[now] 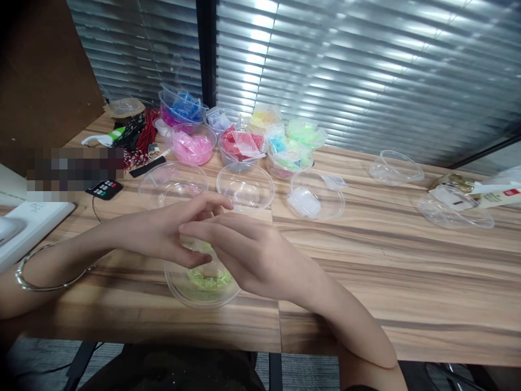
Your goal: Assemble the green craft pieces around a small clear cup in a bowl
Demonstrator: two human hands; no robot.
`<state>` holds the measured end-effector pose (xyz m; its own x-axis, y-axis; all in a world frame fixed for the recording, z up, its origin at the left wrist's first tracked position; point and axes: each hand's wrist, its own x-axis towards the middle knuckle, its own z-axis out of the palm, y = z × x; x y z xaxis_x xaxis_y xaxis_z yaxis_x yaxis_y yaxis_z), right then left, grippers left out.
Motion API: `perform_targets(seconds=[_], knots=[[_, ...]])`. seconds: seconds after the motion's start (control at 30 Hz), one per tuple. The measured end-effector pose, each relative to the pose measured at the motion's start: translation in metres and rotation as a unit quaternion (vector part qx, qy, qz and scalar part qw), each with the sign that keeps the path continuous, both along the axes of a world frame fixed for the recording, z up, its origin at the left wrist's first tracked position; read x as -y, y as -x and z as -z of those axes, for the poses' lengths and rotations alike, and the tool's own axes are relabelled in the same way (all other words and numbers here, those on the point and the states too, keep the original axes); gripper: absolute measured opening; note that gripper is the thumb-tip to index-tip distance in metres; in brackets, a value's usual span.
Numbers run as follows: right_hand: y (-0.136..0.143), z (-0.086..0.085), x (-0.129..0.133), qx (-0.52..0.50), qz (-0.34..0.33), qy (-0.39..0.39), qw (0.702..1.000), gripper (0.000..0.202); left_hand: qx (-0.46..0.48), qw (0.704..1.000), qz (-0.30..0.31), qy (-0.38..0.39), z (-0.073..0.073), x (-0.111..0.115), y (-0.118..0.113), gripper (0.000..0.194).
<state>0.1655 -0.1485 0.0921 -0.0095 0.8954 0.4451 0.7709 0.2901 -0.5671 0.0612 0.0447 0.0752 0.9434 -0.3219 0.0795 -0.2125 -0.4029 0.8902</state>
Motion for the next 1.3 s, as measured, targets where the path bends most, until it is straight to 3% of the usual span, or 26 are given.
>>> perform_targets(seconds=[0.13, 0.23, 0.3, 0.37, 0.47, 0.57, 0.67, 0.9, 1.07, 1.3], knots=[[-0.002, -0.014, 0.0, -0.074, -0.085, -0.045, 0.993, 0.041, 0.038, 0.999, 0.017, -0.013, -0.002, -0.003, -0.001, 0.055], [-0.004, -0.012, -0.002, -0.105, -0.227, 0.077, 0.965, 0.035, 0.041, 0.999, -0.002, -0.012, -0.002, -0.004, -0.004, 0.043], [-0.003, -0.001, -0.006, -0.053, -0.286, 0.176, 0.94, 0.033, 0.053, 0.998, -0.017, -0.003, -0.001, -0.004, -0.006, 0.04], [0.001, 0.017, -0.011, 0.033, -0.264, 0.228, 0.937, 0.034, 0.065, 0.998, -0.025, -0.002, -0.001, -0.003, -0.007, 0.039], [0.006, 0.043, -0.017, 0.126, -0.177, 0.202, 0.955, 0.03, 0.059, 0.998, -0.028, -0.017, 0.001, -0.002, -0.007, 0.039], [0.005, 0.056, -0.018, 0.153, -0.16, 0.198, 0.955, 0.041, 0.047, 0.998, -0.024, -0.028, 0.004, -0.001, -0.008, 0.038], [0.0, 0.061, -0.015, 0.159, -0.153, 0.199, 0.955, 0.044, 0.049, 0.998, -0.021, -0.03, 0.005, 0.0, -0.008, 0.034], [-0.001, 0.065, -0.019, 0.213, -0.12, 0.179, 0.953, 0.012, 0.031, 0.999, -0.034, -0.022, 0.007, 0.001, -0.007, 0.037], [-0.001, 0.068, -0.025, 0.247, -0.093, 0.156, 0.952, 0.018, 0.022, 0.999, -0.044, 0.018, 0.009, 0.004, -0.006, 0.038], [-0.007, 0.071, -0.023, 0.231, -0.112, 0.215, 0.942, 0.023, 0.039, 0.996, -0.054, 0.057, 0.011, 0.006, -0.007, 0.033]])
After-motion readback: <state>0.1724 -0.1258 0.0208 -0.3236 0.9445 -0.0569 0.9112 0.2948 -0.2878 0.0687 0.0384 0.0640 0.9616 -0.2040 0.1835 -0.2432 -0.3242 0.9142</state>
